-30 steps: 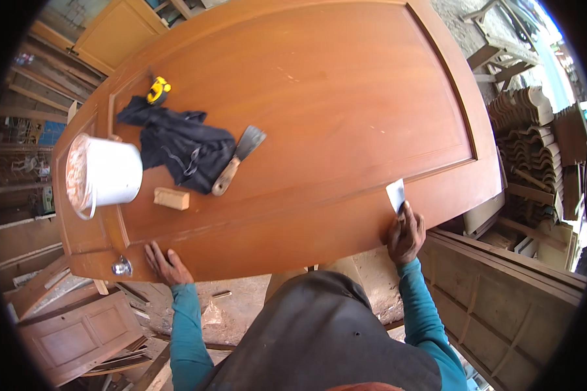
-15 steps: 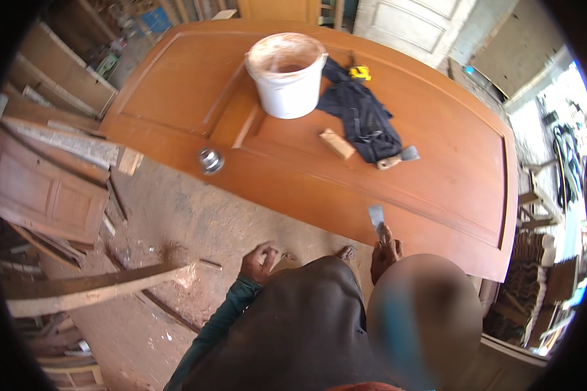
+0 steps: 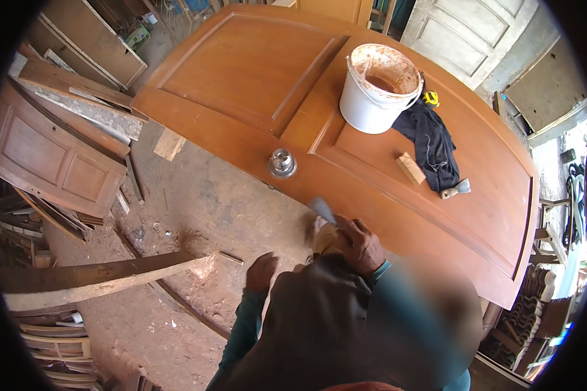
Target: The person applies wood filler to gaps in a wooden door using a small application tool and a scraper, then uses a cloth to wipe down the surface.
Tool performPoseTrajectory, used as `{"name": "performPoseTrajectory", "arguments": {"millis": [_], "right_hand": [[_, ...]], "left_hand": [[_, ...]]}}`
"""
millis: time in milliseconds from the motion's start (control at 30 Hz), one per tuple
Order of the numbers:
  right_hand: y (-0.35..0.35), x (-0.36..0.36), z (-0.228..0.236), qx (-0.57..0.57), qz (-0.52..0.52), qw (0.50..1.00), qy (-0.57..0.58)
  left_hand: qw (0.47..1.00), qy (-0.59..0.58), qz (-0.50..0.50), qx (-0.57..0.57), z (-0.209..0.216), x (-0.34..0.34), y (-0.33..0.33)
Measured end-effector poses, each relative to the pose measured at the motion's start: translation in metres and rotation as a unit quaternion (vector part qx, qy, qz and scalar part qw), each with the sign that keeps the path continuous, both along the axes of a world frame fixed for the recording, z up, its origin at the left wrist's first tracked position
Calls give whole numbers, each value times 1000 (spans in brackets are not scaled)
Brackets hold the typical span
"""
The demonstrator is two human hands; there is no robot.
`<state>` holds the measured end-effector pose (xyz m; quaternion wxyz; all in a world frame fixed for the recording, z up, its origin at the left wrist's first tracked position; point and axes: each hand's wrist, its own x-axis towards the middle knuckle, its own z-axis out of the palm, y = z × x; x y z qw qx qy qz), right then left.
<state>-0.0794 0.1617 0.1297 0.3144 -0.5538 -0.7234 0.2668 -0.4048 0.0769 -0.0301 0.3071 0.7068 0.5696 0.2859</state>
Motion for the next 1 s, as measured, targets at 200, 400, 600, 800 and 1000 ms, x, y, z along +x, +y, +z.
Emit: {"name": "performPoseTrajectory", "arguments": {"millis": [200,400,600,800,1000], "right_hand": [[50,-49,-15,30,199,978,57],[122,1,17,193,134,971,44],[177,203,-20,161,-503,832,-172],[195,259,-70,7,-462,840,-285],[181,281,-53,21,-582,795,-169]], "left_hand": [[902,-358,-103,-220,105,78,123],[827,-464,-44,-314,185,43,192],[863,-458,120,-176,164,1,247],[860,-408,259,-165,163,-25,290],[865,-425,213,-158,164,-46,320]]}}
